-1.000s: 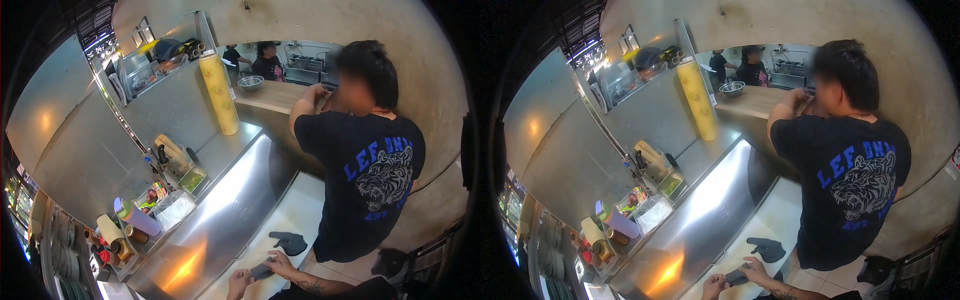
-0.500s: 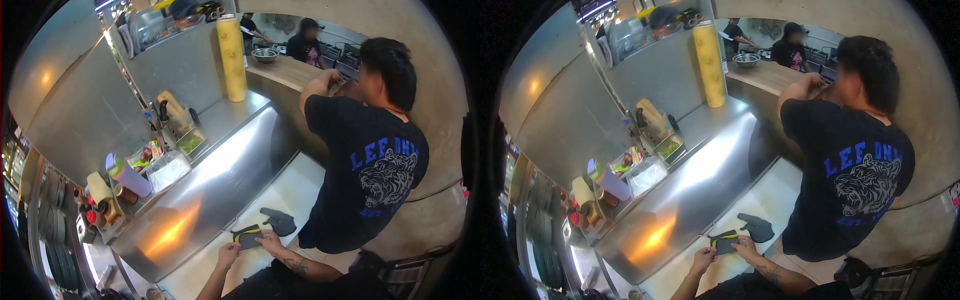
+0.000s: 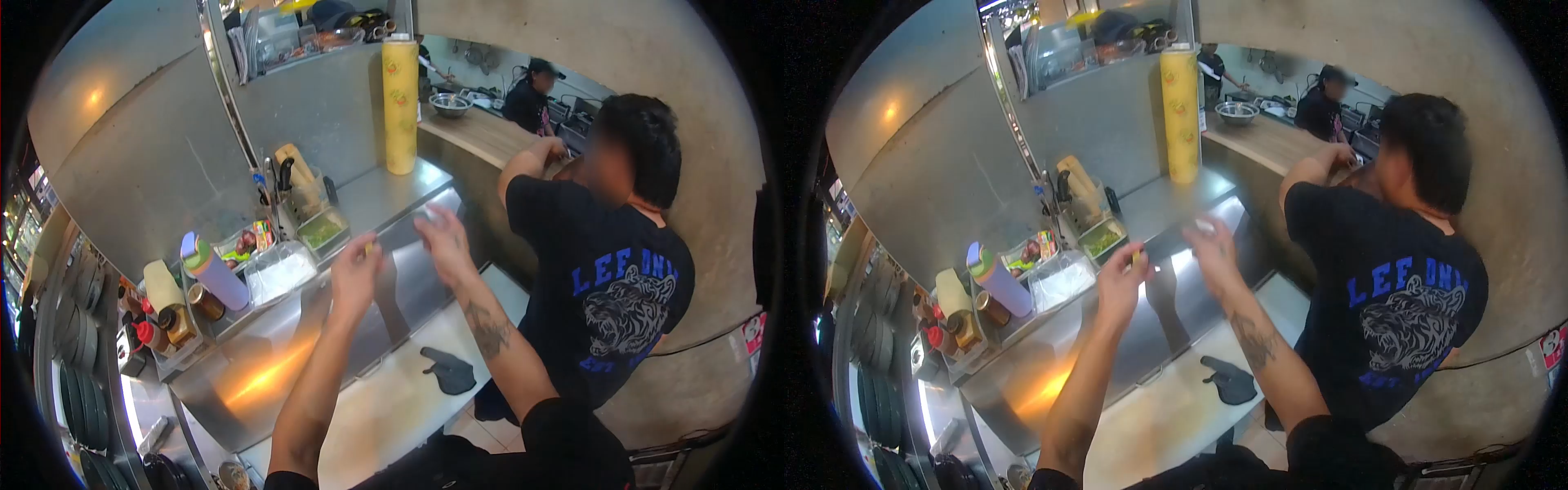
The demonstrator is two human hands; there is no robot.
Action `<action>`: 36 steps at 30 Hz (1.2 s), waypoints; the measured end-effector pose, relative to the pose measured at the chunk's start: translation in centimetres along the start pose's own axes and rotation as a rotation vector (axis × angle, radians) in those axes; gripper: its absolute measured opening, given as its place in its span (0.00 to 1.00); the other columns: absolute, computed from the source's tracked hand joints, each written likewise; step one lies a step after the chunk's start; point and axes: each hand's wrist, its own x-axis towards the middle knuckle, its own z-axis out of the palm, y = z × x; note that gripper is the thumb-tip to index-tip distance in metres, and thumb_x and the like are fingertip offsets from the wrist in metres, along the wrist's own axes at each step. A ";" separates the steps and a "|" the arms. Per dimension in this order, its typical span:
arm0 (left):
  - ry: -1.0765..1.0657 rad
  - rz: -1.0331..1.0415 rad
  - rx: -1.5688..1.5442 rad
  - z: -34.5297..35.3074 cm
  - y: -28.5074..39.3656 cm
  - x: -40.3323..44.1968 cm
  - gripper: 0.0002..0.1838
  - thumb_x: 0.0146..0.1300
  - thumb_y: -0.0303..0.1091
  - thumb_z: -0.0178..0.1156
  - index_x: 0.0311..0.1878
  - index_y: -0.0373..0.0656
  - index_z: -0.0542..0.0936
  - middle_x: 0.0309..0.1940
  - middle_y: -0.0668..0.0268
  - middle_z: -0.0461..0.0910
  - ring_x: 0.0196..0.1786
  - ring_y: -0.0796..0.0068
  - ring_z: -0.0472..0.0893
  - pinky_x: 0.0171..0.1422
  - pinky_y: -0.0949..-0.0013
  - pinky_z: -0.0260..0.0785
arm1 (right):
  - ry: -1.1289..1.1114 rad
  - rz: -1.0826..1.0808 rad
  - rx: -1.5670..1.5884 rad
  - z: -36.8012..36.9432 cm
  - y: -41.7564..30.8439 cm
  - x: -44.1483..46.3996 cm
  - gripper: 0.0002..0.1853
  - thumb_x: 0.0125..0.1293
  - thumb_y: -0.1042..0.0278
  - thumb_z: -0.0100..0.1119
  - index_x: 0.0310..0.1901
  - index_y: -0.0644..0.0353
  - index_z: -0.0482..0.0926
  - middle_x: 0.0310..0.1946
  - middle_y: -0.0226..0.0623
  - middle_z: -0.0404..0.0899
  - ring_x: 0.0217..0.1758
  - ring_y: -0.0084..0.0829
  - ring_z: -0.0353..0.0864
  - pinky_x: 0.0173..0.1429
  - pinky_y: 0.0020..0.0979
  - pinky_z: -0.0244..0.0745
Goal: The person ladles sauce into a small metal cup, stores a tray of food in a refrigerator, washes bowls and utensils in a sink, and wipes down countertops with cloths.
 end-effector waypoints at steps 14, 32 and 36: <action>-0.012 0.263 0.886 -3.8 -25.4 -13.2 0.16 0.66 0.35 0.69 0.55 0.41 0.84 0.49 0.53 0.84 0.55 0.47 0.82 0.66 0.47 0.73 | -0.031 -0.433 -0.763 -1.2 9.0 22.8 0.24 0.67 0.63 0.66 0.64 0.61 0.83 0.64 0.55 0.81 0.68 0.50 0.82 0.71 0.43 0.76; -0.185 0.158 0.966 -4.0 -29.8 -21.4 0.19 0.56 0.37 0.66 0.52 0.48 0.83 0.69 0.58 0.76 0.72 0.51 0.74 0.76 0.47 0.62 | -0.175 -0.705 -1.249 -0.8 15.9 23.7 0.25 0.71 0.58 0.55 0.66 0.56 0.83 0.70 0.50 0.78 0.79 0.50 0.70 0.83 0.61 0.53; -0.183 0.169 0.978 -4.1 -30.0 -21.1 0.18 0.56 0.37 0.66 0.51 0.47 0.84 0.68 0.58 0.77 0.72 0.52 0.74 0.76 0.47 0.62 | -0.416 -0.802 -1.086 -3.5 15.3 23.6 0.22 0.68 0.60 0.56 0.61 0.54 0.86 0.67 0.47 0.81 0.79 0.47 0.70 0.83 0.61 0.51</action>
